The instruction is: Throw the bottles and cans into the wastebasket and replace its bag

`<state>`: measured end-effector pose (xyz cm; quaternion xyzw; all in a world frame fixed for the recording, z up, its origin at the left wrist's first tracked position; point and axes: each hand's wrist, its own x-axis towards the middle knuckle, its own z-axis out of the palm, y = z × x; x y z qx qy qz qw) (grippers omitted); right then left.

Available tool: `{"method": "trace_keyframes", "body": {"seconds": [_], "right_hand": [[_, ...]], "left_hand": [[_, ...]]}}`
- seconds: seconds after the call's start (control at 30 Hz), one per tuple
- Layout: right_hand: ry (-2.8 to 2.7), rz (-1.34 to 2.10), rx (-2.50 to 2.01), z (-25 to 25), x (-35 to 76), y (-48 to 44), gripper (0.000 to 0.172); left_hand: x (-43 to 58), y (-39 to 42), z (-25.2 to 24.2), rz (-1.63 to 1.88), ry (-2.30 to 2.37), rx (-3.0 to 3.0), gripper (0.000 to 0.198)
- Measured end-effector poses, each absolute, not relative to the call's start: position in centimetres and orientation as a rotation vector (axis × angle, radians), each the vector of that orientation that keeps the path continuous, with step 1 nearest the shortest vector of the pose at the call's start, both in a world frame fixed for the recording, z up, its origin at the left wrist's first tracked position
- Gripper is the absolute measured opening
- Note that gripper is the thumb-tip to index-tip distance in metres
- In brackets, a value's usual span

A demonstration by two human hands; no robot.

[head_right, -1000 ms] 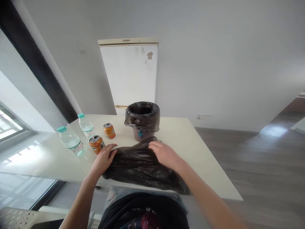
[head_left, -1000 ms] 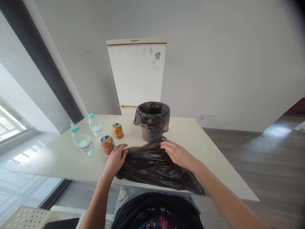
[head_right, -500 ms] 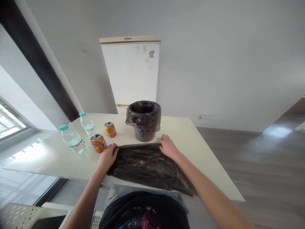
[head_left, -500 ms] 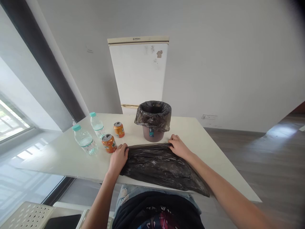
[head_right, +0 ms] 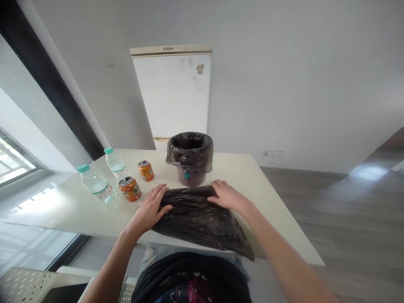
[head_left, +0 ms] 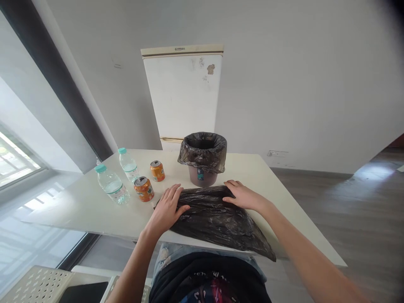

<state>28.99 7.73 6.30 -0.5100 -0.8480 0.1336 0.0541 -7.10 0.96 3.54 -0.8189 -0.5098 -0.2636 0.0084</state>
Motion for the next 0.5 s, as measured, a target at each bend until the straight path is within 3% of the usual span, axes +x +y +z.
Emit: {"method": "trace_keyframes", "body": {"seconds": [0.1,0.17,0.33,0.5], "right_hand": [[-2.536,0.213,-1.421,7.1,26.5,4.7,0.060],[-2.600,0.288,-1.201,7.1,24.8,2.7,0.059],[-2.817,0.759,-0.966,6.2,23.3,-0.2,0.085],[-2.832,0.865,-1.075,5.7,24.6,-0.5,0.102]], "left_hand": [[-5.5,0.0,3.3,-0.714,-1.470,-2.695,0.064],[-4.7,-0.3,2.4,-0.630,-1.391,-2.777,0.068],[-4.1,0.0,-0.4,-0.451,-1.389,-2.878,0.066],[-4.5,-0.5,0.1,-0.388,-1.418,-2.884,0.071]]}}
